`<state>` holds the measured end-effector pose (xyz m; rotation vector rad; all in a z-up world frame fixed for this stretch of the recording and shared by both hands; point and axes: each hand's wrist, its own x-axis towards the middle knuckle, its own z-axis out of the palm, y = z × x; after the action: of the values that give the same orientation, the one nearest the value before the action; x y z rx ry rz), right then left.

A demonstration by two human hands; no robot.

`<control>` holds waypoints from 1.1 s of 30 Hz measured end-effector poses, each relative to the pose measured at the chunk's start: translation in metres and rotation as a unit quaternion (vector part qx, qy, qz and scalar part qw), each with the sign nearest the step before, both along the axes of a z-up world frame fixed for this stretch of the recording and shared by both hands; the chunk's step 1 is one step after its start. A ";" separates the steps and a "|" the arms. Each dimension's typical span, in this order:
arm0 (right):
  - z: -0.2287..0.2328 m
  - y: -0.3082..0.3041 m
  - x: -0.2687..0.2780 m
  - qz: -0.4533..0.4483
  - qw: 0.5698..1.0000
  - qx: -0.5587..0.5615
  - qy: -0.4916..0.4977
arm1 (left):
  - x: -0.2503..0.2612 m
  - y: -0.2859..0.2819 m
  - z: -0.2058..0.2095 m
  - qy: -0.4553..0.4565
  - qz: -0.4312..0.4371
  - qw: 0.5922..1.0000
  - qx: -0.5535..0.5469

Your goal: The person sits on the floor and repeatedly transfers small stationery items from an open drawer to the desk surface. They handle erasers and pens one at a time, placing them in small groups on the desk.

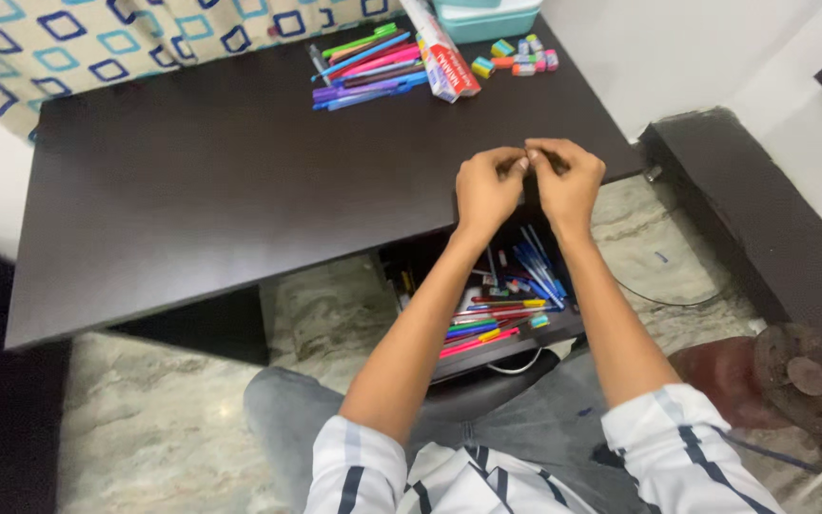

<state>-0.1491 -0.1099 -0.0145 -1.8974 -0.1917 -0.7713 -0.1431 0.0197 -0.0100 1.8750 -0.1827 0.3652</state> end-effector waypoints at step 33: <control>-0.245 -0.052 -0.018 0.062 0.886 -0.395 0.234 | -0.072 0.035 -0.231 0.263 0.010 0.956 0.131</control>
<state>-0.1674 -0.1623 -0.2596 -2.7476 -0.3552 -0.1036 -0.2155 0.0548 -0.2407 2.1667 0.1575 -0.1623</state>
